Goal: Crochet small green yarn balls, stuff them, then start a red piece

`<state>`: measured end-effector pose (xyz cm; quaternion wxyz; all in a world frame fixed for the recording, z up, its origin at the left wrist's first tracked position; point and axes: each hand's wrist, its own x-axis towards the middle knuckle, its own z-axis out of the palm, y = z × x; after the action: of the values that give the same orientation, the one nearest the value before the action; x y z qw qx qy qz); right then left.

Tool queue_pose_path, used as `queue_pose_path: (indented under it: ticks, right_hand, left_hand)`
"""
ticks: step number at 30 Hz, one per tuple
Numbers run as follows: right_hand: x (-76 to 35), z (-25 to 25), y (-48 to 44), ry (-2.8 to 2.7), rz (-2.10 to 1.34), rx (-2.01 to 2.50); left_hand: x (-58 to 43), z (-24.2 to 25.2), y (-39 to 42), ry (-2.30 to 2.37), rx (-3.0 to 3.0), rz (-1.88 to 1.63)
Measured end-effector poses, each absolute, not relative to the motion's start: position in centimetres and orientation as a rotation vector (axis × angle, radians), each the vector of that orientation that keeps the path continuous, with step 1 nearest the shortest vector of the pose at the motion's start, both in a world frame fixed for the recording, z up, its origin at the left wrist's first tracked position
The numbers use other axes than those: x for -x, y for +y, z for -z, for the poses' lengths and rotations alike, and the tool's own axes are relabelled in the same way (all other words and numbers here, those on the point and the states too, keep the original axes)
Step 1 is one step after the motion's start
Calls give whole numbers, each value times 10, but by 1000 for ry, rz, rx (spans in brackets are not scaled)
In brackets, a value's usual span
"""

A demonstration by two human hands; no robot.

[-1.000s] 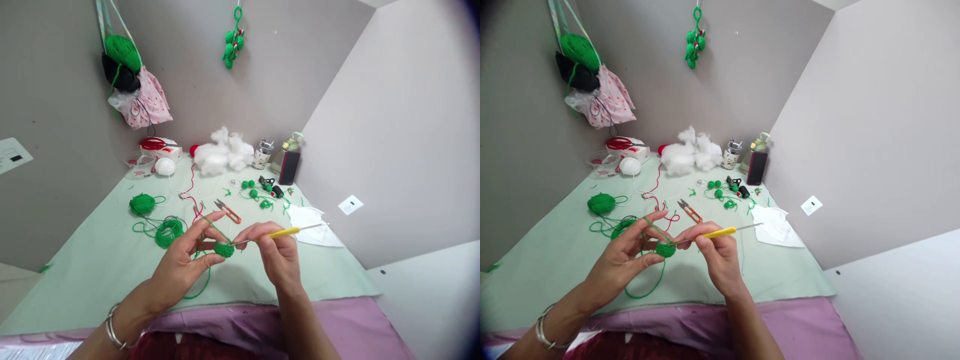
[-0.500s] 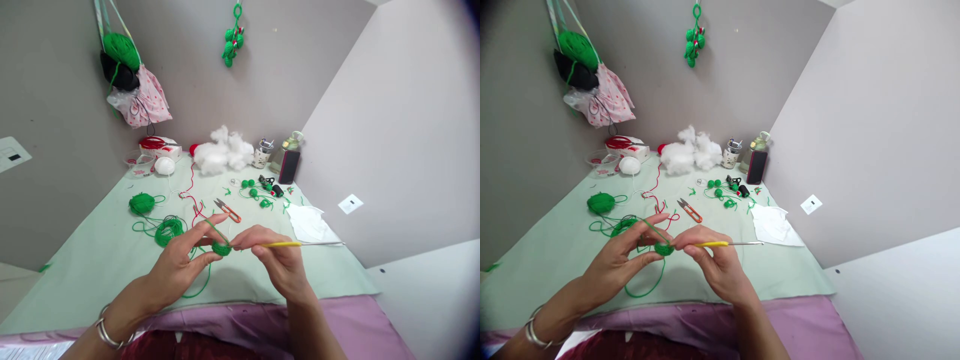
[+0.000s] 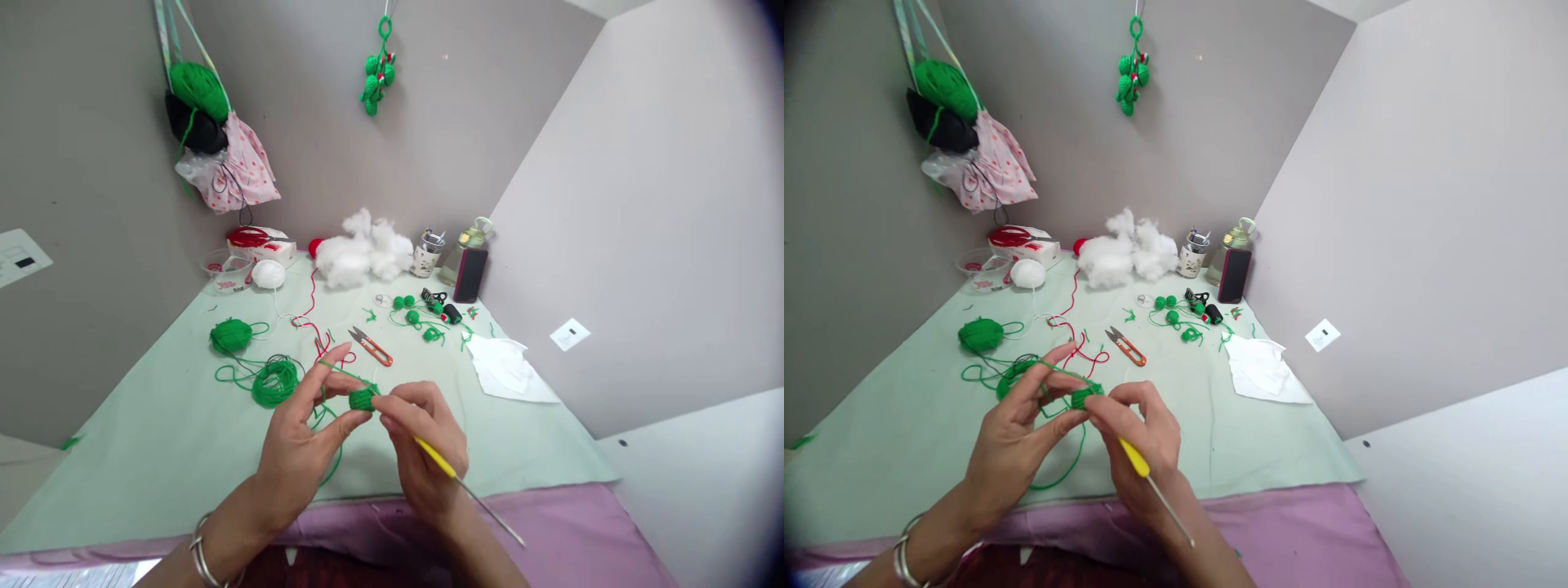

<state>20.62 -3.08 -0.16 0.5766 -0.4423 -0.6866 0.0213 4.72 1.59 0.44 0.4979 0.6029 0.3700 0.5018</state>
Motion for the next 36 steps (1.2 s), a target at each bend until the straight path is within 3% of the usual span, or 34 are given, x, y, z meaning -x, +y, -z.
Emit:
queue_pose_path:
  ticks: [5, 10, 14, 19, 23, 31, 36]
  right_hand:
    - [-191, -5, -33, -1385, -455, 967]
    - [-182, 7, -33, -1462, -66, 1019]
    - [-184, 20, -32, -1585, 312, 997]
    - [-195, 8, -31, -1460, 5, 975]
    - [-203, -2, -31, -1451, -183, 923]
    - [-202, 27, -34, -1649, 381, 998]
    - [-199, 17, -30, -1485, 104, 888]
  left_hand:
    - [-47, 2, 16, 945, -1537, -1290]
    - [-47, 1, 14, 969, -1564, -1360]
    - [-46, -7, 14, 901, -1298, -1194]
    - [-42, -13, 22, 600, -949, -903]
    - [-41, -12, 25, 572, -934, -870]
    - [-50, -9, 11, 800, -1196, -1117]
    - [-48, -13, 10, 565, -868, -820]
